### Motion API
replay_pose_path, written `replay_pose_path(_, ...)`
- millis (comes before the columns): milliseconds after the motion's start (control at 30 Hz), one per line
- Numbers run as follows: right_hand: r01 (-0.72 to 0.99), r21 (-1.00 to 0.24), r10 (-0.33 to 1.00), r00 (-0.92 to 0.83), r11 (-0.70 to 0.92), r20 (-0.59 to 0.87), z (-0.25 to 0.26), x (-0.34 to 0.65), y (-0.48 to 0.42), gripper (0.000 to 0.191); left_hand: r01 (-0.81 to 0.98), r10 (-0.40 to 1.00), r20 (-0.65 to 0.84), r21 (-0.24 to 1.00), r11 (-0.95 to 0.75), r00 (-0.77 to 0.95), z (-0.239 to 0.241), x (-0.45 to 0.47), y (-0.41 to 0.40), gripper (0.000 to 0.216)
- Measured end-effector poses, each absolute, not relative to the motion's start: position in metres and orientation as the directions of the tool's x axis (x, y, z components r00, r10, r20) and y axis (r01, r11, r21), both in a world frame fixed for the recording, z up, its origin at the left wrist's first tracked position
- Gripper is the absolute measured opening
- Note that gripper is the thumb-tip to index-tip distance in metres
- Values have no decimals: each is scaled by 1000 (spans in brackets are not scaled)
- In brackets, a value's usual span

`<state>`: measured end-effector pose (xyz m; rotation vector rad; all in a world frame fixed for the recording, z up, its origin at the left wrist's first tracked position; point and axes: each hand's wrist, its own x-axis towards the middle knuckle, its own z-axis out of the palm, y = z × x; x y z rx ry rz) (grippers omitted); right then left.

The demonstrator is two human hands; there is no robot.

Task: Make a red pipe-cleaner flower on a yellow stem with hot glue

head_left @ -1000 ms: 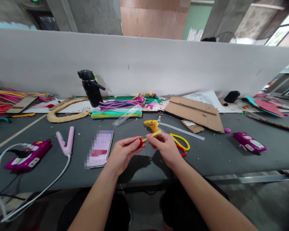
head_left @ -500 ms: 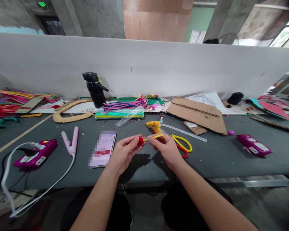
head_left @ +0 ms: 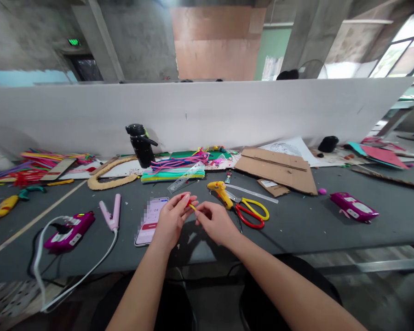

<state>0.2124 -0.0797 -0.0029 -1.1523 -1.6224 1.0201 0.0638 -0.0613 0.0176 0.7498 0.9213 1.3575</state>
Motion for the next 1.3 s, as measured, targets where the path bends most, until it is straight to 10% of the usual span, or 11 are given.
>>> replay_pose_path(367,358,-889,949,-234,285,210,15,186,-81,21,-610,979,-178,766,203,102,62,65,-33,12)
replay_pose_path(700,501,-808,940,-286,311,185,5,208,-73,13,-447,966,-109,870,206,233,60,83,-20,30)
replay_pose_path(1300,165,-961,962,-200,221,186,13,216,-59,15,-646,965,-107,724,241,240,56,69,-27,53)
